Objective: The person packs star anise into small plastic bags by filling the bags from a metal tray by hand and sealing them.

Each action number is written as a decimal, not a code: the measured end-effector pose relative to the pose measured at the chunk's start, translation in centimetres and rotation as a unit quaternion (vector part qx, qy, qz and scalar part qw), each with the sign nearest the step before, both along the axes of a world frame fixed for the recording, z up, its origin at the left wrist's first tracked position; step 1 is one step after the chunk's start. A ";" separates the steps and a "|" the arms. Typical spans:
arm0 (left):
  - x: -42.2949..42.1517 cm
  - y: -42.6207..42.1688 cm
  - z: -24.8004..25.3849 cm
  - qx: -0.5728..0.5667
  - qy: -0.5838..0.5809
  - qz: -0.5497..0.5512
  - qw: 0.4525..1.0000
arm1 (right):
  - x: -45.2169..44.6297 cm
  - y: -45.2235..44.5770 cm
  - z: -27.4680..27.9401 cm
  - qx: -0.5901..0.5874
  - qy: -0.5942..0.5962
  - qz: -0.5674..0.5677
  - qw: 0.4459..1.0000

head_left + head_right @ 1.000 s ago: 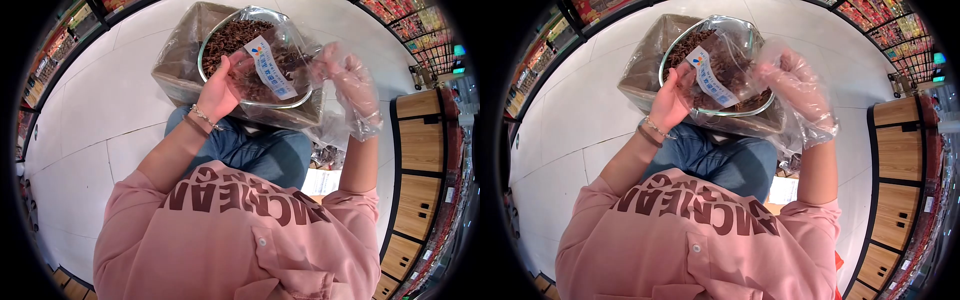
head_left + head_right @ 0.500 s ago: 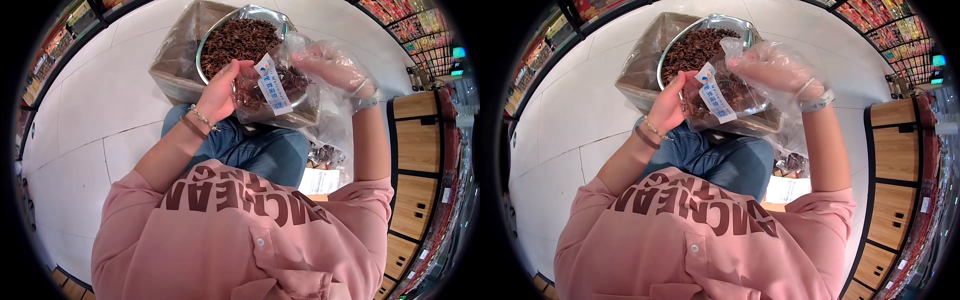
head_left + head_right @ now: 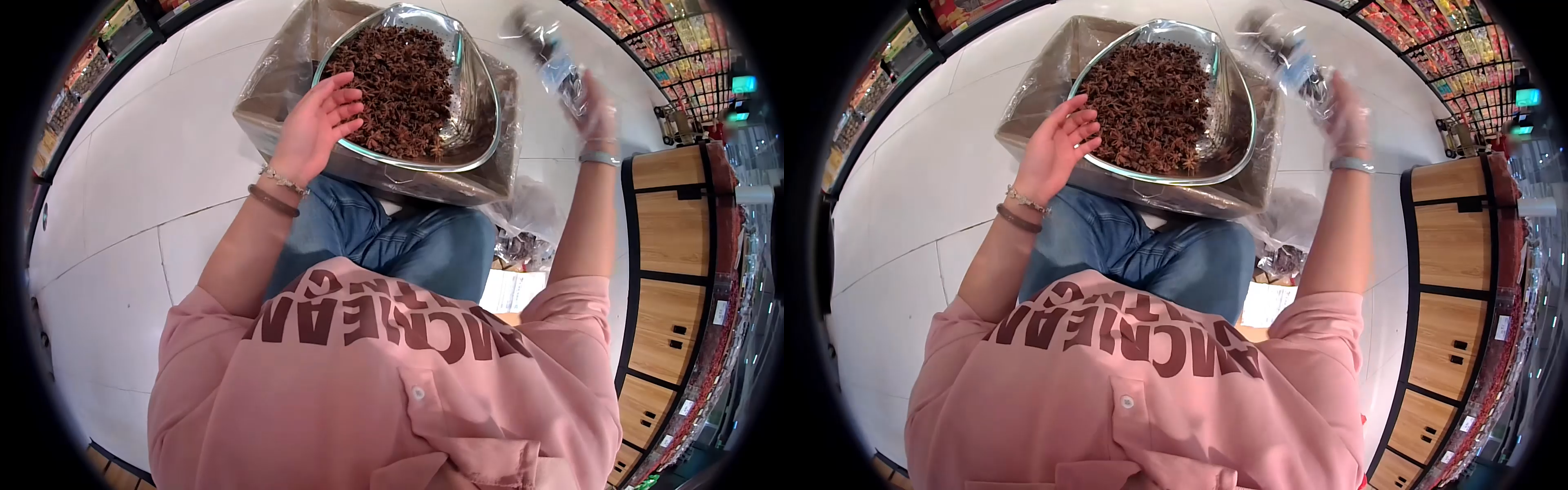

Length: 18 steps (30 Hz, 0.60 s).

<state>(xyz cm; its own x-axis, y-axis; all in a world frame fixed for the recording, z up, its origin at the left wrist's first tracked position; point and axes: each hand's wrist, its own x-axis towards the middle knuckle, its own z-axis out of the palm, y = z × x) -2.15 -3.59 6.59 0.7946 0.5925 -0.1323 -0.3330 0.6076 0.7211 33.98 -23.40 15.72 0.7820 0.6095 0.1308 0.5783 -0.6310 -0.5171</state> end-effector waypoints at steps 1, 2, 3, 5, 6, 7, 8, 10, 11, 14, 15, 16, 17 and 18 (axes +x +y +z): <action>0.1 0.3 0.3 0.005 0.004 0.006 1.000 | -0.6 0.4 0.3 0.009 0.021 -0.018 1.000; 0.1 0.3 0.5 0.015 0.010 0.006 1.000 | 1.0 0.8 -1.0 -0.032 -0.043 -0.004 0.999; 0.1 0.2 0.7 0.023 0.018 0.004 1.000 | 2.5 1.2 -2.2 -0.071 -0.110 0.006 0.991; 0.0 0.3 1.0 0.040 0.025 0.009 0.999 | -0.6 0.8 0.8 -0.053 -0.216 0.034 0.974; -0.2 0.5 1.1 0.047 0.024 0.014 0.998 | -2.1 0.7 2.3 -0.044 -0.268 0.048 0.961; -0.3 0.6 1.2 0.054 0.024 0.019 0.998 | -1.6 0.5 2.6 0.076 -0.153 0.144 0.975; -0.4 0.7 1.0 0.053 0.025 0.020 0.998 | -1.2 0.2 3.0 0.184 -0.021 0.235 0.954; -0.4 0.8 0.8 0.053 0.024 0.022 0.998 | 2.2 -1.0 3.3 0.499 0.535 0.441 0.519; -0.4 0.8 0.8 0.054 0.025 0.019 0.998 | 2.6 -0.9 2.4 0.443 0.430 0.336 0.711; -0.4 0.5 1.0 0.064 0.032 0.003 0.997 | -1.6 1.2 1.0 -0.073 -0.132 -0.023 0.988; -0.3 0.6 1.2 0.070 0.034 0.004 0.997 | -7.0 1.6 5.1 -0.063 -0.011 -0.050 0.997; -0.4 0.6 1.2 0.074 0.036 0.005 0.997 | -6.0 1.4 4.3 0.044 0.075 -0.016 0.996; -0.4 0.5 1.3 0.073 0.035 0.006 0.997 | -3.6 0.5 2.2 0.147 0.162 0.016 0.976; -0.4 0.3 1.3 0.072 0.034 0.007 0.997 | -0.9 -0.6 -0.3 0.248 0.245 0.047 0.936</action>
